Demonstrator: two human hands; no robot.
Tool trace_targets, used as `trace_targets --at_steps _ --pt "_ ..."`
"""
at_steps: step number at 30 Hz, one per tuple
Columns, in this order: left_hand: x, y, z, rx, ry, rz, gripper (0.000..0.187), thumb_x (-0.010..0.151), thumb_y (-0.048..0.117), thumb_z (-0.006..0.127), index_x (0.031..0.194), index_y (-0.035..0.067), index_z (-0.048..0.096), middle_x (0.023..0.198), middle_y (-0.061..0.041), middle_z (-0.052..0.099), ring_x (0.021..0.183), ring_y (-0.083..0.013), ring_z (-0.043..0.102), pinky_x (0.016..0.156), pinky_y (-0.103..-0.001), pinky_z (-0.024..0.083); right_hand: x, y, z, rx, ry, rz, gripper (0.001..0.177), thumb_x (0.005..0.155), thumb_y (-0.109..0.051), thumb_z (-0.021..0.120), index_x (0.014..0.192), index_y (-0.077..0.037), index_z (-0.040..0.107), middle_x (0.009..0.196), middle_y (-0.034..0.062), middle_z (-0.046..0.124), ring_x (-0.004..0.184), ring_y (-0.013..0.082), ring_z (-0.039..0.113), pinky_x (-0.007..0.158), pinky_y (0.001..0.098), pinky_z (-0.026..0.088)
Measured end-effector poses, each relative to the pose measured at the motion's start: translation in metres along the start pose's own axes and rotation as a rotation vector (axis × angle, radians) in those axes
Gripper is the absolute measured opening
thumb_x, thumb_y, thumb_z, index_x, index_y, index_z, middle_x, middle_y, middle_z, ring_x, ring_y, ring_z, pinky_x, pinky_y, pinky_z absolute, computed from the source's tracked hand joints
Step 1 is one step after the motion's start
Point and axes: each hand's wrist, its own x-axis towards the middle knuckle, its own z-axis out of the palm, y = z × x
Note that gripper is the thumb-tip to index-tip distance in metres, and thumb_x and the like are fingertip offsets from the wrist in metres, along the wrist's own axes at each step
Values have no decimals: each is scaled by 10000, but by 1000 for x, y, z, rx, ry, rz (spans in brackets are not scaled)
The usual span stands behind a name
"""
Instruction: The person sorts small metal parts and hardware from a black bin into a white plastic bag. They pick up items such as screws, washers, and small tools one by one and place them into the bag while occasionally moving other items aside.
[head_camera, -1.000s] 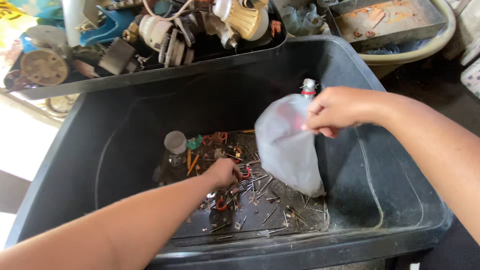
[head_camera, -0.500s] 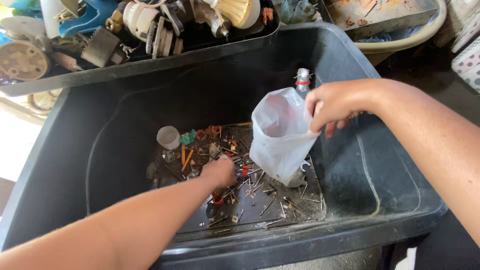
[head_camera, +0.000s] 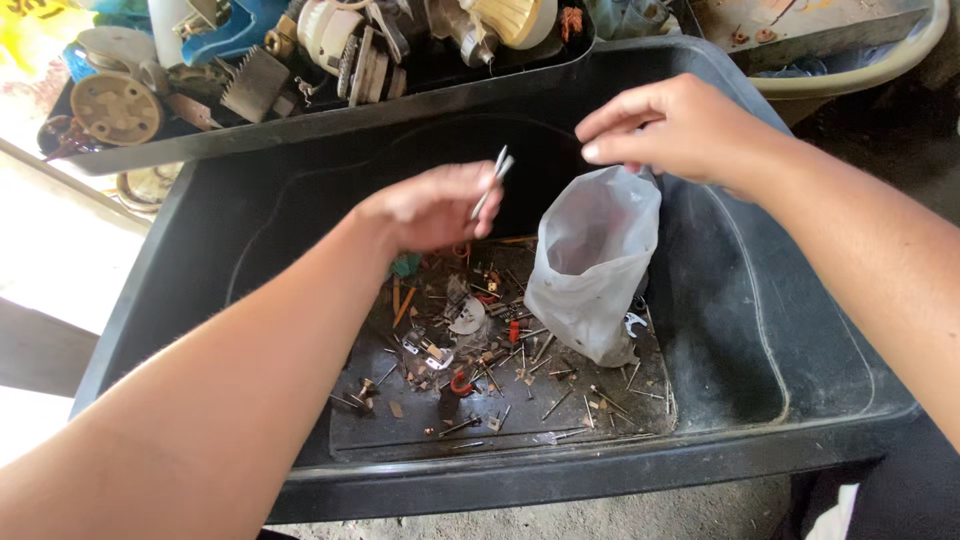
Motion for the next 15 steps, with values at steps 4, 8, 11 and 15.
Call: trace_targets --at_steps 4,8,11,15 --pt "28 46 43 145 -46 48 164 987 271 732 992 138 636 934 39 683 882 -83 629 811 -282 535 -1 -13 2 435 -78 -4 332 902 -232 704 1203 -96 738 1052 48 785 824 152 729 706 266 561" --pt "35 64 69 222 26 13 158 970 263 730 1015 129 660 972 30 712 914 -75 669 808 -275 560 -1 -16 0 637 -56 -62 275 940 -206 711 1158 -40 724 995 63 752 843 139 718 772 290 613" --pt "37 70 81 252 23 -39 162 966 248 723 1039 114 671 996 9 740 910 -84 698 808 -287 584 1 -13 -4 619 -31 -22 244 954 -196 722 1131 -28 730 955 89 737 828 152 704 757 308 577" --pt "47 66 87 605 145 -175 170 906 231 720 1040 127 732 934 32 744 823 -63 691 652 -239 520 2 -7 -25 325 10 -18 201 945 -158 717 1057 7 739 933 131 761 788 199 723 765 329 602"
